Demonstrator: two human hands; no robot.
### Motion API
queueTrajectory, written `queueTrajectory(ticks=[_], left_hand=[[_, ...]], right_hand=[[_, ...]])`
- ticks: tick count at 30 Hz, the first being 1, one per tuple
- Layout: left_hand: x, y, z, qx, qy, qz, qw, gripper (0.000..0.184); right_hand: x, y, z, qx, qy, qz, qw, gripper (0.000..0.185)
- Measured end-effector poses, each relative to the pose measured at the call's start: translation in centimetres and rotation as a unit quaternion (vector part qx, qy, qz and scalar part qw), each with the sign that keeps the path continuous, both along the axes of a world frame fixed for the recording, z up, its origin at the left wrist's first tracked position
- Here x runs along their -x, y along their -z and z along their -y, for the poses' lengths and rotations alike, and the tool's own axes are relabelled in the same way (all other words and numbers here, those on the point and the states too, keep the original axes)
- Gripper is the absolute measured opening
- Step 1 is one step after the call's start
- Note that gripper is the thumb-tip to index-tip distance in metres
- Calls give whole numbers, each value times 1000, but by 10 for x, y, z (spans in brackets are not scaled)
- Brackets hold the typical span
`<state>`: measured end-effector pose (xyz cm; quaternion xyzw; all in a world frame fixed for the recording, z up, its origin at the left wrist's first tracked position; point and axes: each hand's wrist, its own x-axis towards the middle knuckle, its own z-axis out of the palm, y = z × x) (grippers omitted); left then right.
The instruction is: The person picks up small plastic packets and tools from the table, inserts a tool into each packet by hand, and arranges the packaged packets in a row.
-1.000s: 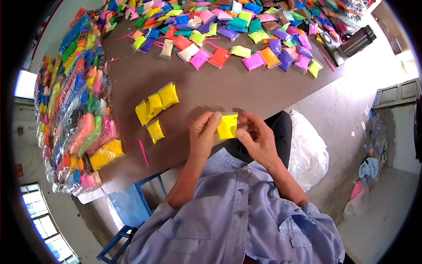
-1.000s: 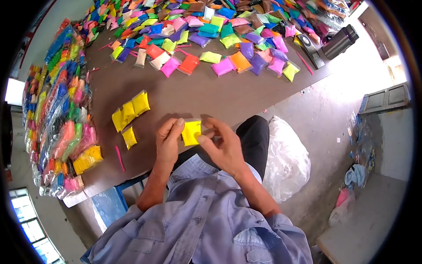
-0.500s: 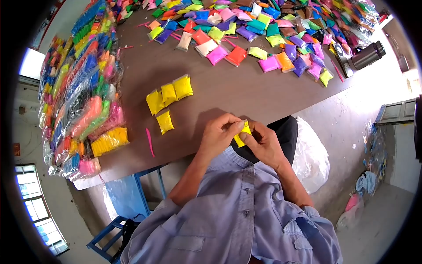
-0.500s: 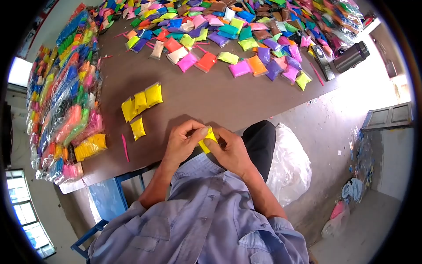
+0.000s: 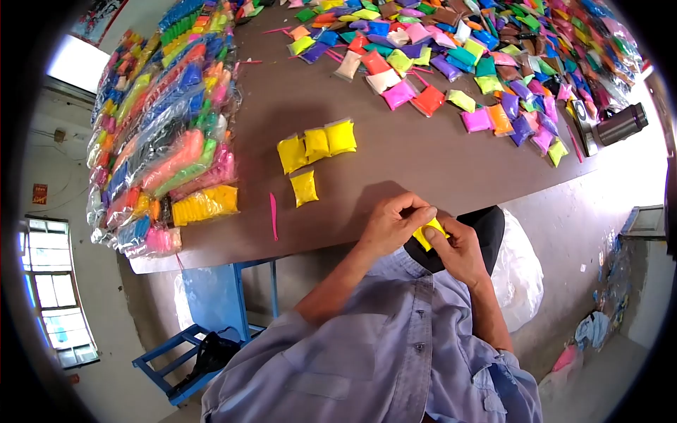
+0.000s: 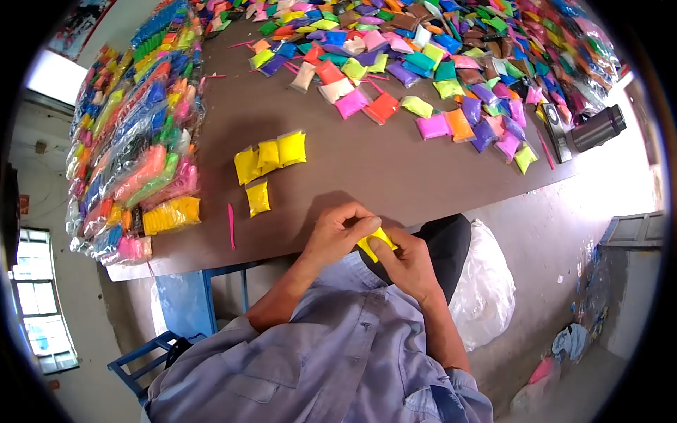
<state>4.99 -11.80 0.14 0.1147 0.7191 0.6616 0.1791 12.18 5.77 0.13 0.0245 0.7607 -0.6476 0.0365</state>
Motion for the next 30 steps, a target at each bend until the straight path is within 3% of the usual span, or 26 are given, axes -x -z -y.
queueTrajectory(ticks=[7, 10, 13, 15, 18, 19, 22, 26, 28, 29, 30], left_hand=[[-1, 4, 6, -3, 7, -13, 1000, 26], [2, 6, 9, 48, 20, -15, 999, 23], [0, 7, 12, 15, 5, 38, 999, 20], [-4, 3, 14, 1, -67, 56, 996, 15], [1, -2, 49, 60, -94, -3, 994, 16], [1, -5, 61, 64, -96, -4, 993, 16], [1, -16, 102, 101, -239, -52, 964, 16], [3, -10, 170, 142, -350, -85, 922, 17], [2, -13, 193, 332, -360, -200, 849, 16], [0, -12, 203, 334, -361, -201, 847, 16], [-4, -12, 211, 419, -343, -202, 816, 16]], right_hand=[[1, 4, -7, 91, 30, 58, 994, 25], [1, -2, -2, 114, 44, 61, 991, 28], [2, 1, -4, 127, 47, 61, 989, 27], [3, 3, -5, 130, 41, 58, 989, 26], [13, 3, -8, 70, 132, 17, 989, 24], [19, 7, -10, -17, 164, -56, 985, 24], [33, -3, -22, -210, 230, -103, 945, 22], [47, 13, -23, -304, 247, -232, 890, 26], [46, 24, -19, -403, 197, -235, 862, 33], [45, 25, -17, -400, 197, -236, 864, 33], [42, 24, -13, -400, 192, -234, 865, 36]])
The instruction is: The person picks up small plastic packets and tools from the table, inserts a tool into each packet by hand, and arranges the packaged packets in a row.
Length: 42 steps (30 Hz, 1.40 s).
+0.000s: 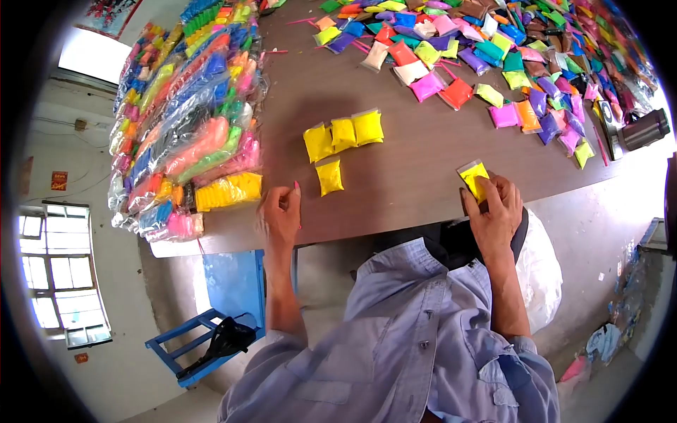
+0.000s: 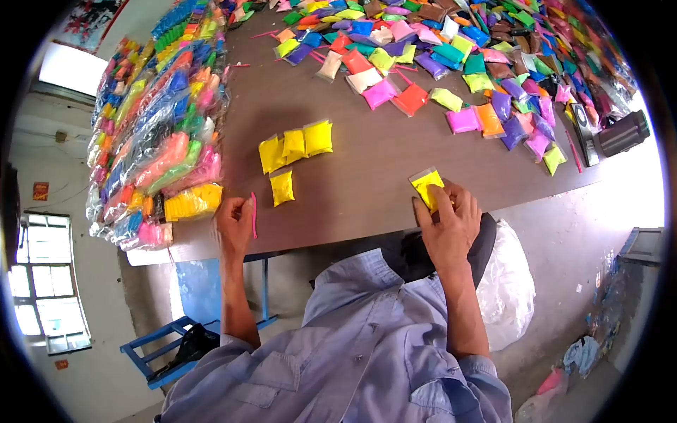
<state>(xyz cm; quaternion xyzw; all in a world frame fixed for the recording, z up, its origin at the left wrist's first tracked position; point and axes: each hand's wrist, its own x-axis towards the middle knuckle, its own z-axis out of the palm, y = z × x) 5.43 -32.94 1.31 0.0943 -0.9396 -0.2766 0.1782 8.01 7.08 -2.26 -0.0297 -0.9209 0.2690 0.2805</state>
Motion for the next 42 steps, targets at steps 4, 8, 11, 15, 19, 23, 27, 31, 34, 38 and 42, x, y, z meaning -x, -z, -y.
queueTrajectory(ticks=[4, 8, 11, 15, 19, 23, 27, 31, 34, 38, 42], left_hand=[[-11, 9, 18, 109, -21, 94, 989, 18], [-9, 20, 31, 103, -17, 113, 988, 18], [-8, 20, 33, 79, 14, 80, 994, 19], [-7, 26, 40, 84, 19, 84, 993, 18], [-7, 13, 32, 95, 1, 121, 988, 20], [-4, 15, 32, 88, 6, 123, 989, 24], [-6, 18, 30, 78, 8, 120, 990, 23], [-10, 25, 32, 124, 44, 65, 989, 14], [-14, 14, 10, 82, 63, 32, 994, 12], [-15, -27, -86, -158, 125, 87, 976, 14], [4, -20, -171, -78, 371, -52, 924, 11]], right_hand=[[-5, -5, 4, 24, -19, 1, 1000, 41], [-6, -8, 0, 56, -37, -18, 998, 36], [-6, -6, -7, 75, -40, -23, 996, 34], [-7, -2, -8, 126, -48, -56, 989, 31], [-9, 3, -10, 127, -41, -68, 989, 30], [-12, 7, -14, 122, -46, -75, 989, 30], [-14, 5, -16, 115, -49, -84, 989, 29], [-14, 9, -16, 102, -52, -82, 990, 30], [-15, 9, -16, 108, -54, -76, 990, 30], [-15, 6, -15, 97, -60, -60, 992, 30], [-14, 5, -16, 100, -58, -43, 992, 32]])
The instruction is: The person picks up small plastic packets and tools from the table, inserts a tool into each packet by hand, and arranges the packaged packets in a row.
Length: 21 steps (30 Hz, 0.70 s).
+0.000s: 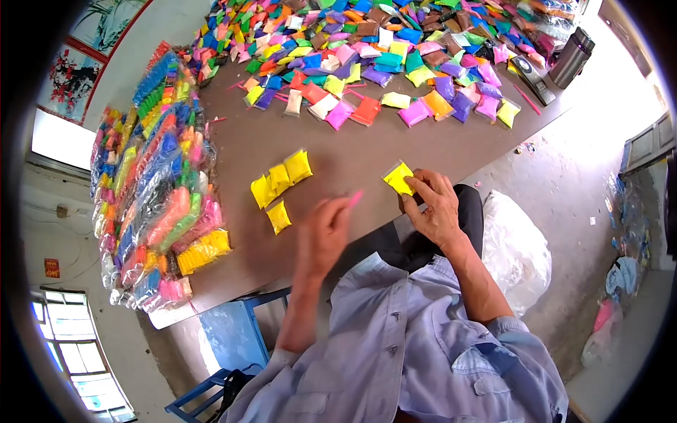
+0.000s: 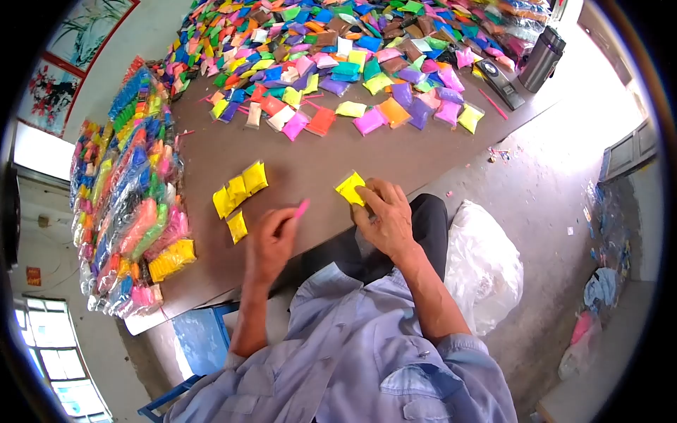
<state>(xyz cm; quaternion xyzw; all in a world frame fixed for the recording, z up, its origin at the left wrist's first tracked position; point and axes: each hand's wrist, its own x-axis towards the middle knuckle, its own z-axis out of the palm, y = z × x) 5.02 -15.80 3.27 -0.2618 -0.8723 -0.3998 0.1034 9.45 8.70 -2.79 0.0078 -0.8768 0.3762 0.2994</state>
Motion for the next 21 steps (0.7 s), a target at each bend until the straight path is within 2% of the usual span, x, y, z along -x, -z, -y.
queueTrajectory(ticks=[6, 14, 19, 21], left_hand=[[32, 22, -72, 27, 14, 8, 999, 8], [77, 45, -85, 98, 40, 8, 994, 4], [82, 33, -87, 93, 43, 21, 995, 6], [70, 24, -91, 85, 110, -14, 990, 4]], right_hand=[[1, -2, -1, 17, 1, 15, 1000, 34], [5, -1, -1, 15, 2, 21, 1000, 35], [8, -3, -2, 16, 1, 19, 1000, 35], [7, -2, -2, 15, 2, 14, 1000, 36]])
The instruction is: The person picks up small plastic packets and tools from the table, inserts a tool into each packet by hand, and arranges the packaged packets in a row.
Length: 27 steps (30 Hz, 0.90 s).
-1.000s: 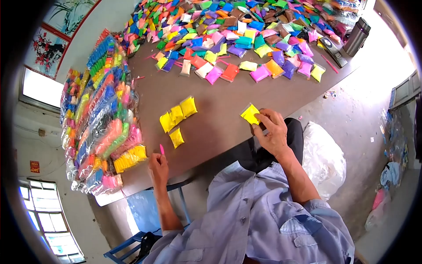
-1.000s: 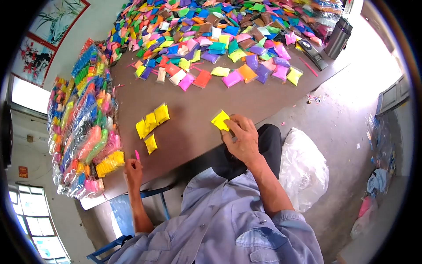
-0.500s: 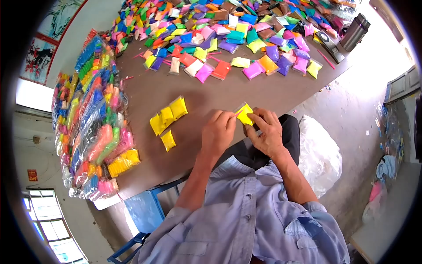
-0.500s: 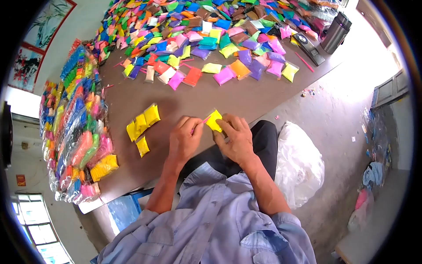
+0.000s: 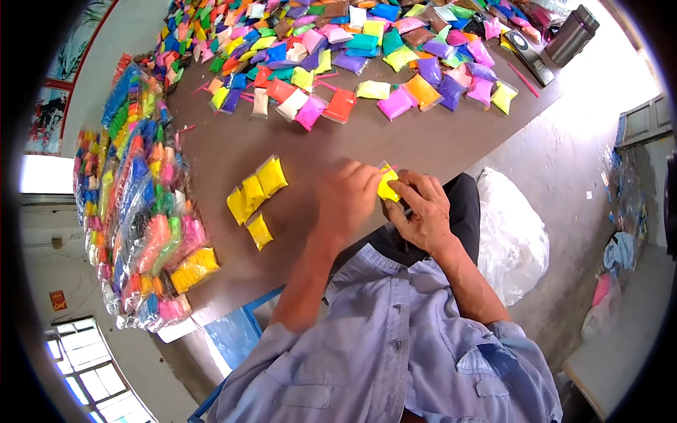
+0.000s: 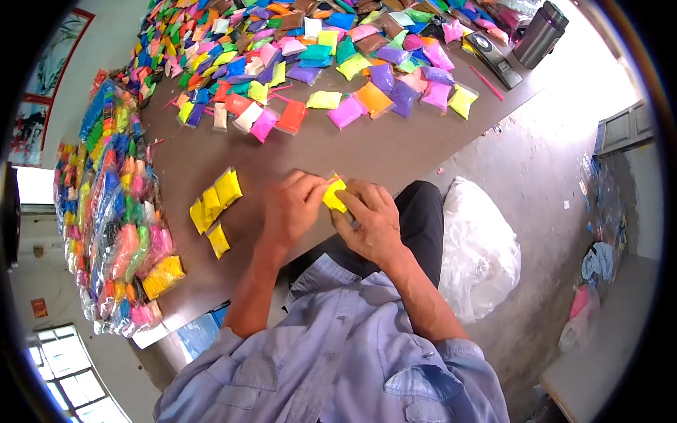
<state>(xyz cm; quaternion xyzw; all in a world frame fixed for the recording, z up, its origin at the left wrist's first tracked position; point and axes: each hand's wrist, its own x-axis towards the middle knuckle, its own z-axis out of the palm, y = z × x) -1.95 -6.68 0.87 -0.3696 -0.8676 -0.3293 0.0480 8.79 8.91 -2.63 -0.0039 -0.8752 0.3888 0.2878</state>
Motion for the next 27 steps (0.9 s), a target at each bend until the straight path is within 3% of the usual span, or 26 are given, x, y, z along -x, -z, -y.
queueTrajectory(ticks=[3, 12, 18, 20, 25, 27], left_hand=[[-9, 1, -5, 52, -2, 19, 998, 6], [6, 8, -6, 8, -39, -11, 999, 5], [-4, 0, -5, 64, 14, -6, 998, 4], [17, 19, -5, 48, -4, -22, 999, 5], [21, 7, 0, -18, -44, -38, 998, 4], [7, -3, 8, -19, -33, 24, 999, 4]], right_hand=[[1, -1, 0, 5, 0, -7, 1000, 36], [-1, 4, 0, 1, 2, -15, 1000, 36], [-1, 3, 1, -1, 1, -23, 1000, 35], [-3, 4, 0, -6, -2, -15, 1000, 35], [-4, 1, 1, -5, 8, -13, 1000, 34], [-3, -1, 1, 0, 8, -18, 1000, 33]])
